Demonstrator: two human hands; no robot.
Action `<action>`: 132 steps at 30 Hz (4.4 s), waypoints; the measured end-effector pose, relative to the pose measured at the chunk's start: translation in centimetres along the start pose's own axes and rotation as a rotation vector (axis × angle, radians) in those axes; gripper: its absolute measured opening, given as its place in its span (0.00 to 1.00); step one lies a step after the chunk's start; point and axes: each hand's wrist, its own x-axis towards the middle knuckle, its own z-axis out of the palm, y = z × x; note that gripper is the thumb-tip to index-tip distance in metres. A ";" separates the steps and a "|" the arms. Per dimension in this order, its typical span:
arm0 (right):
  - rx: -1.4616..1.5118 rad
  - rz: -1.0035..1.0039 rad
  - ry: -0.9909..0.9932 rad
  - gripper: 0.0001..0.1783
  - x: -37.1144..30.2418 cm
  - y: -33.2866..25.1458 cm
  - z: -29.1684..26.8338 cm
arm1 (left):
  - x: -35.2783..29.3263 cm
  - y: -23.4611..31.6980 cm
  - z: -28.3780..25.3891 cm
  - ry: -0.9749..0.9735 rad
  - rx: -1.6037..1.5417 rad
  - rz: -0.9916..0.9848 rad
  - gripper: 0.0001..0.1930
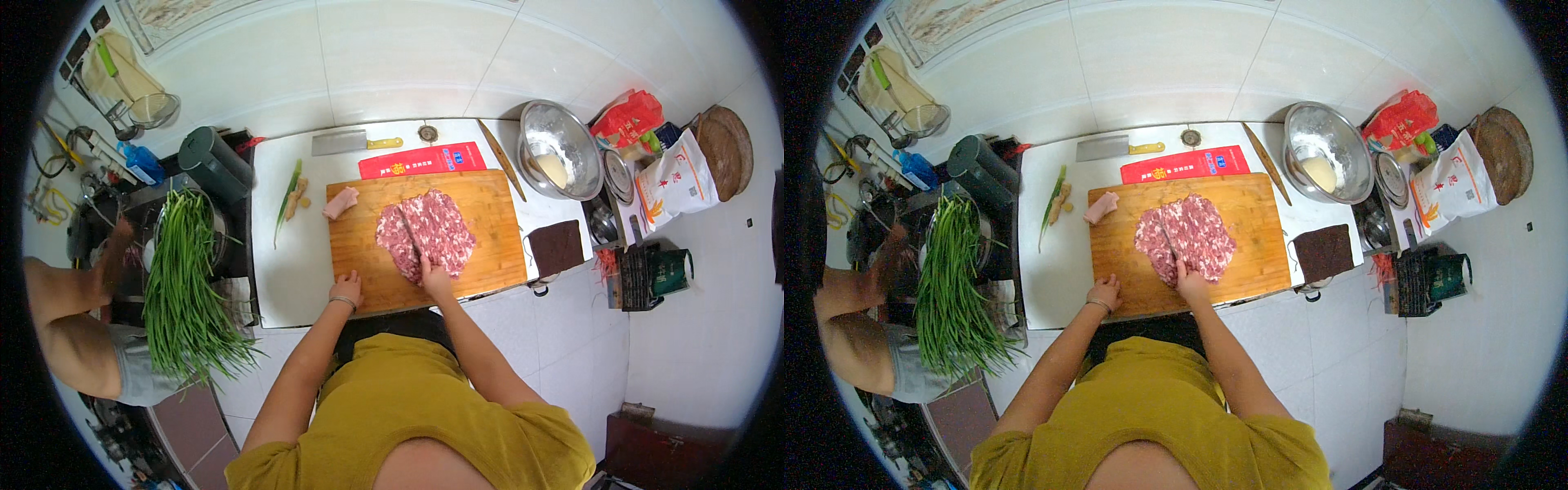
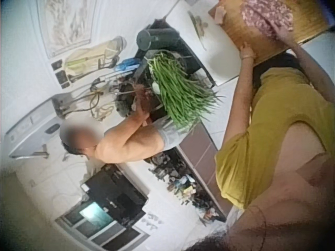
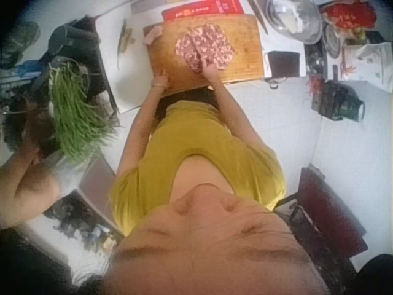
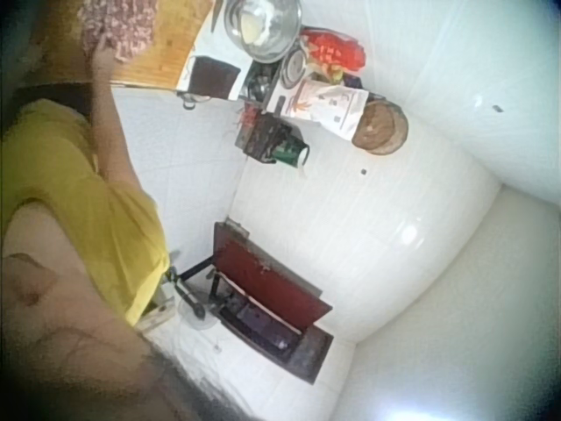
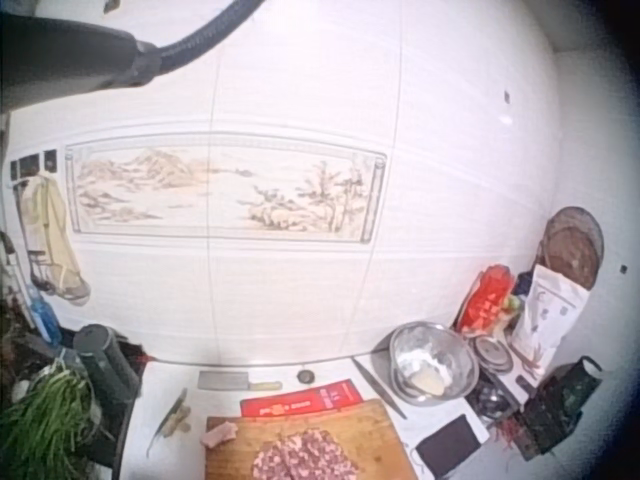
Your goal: The person uses a cleaver to chop a piece of raw meat on a wooden cutting board. They repeatedly slice and mince the meat into smaller pieces, occasionally gathering the meat back into a pile to continue chopping.
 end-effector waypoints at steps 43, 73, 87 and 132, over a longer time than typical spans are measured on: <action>0.170 -0.031 0.121 0.34 0.6 -0.3 0.5 | 0.3 -0.5 0.3 0.022 0.012 0.031 0.29; 0.091 -0.039 -0.059 0.33 -1.2 -6.1 -2.8 | -0.7 -0.7 0.1 0.074 -0.025 0.047 0.25; 0.197 -0.118 0.079 0.34 -3.3 -8.7 -1.6 | -0.6 -0.7 -0.5 0.013 -0.032 0.031 0.27; 0.120 -0.115 0.008 0.30 -5.2 -7.8 1.6 | -0.3 -1.2 0.9 0.062 0.007 0.064 0.29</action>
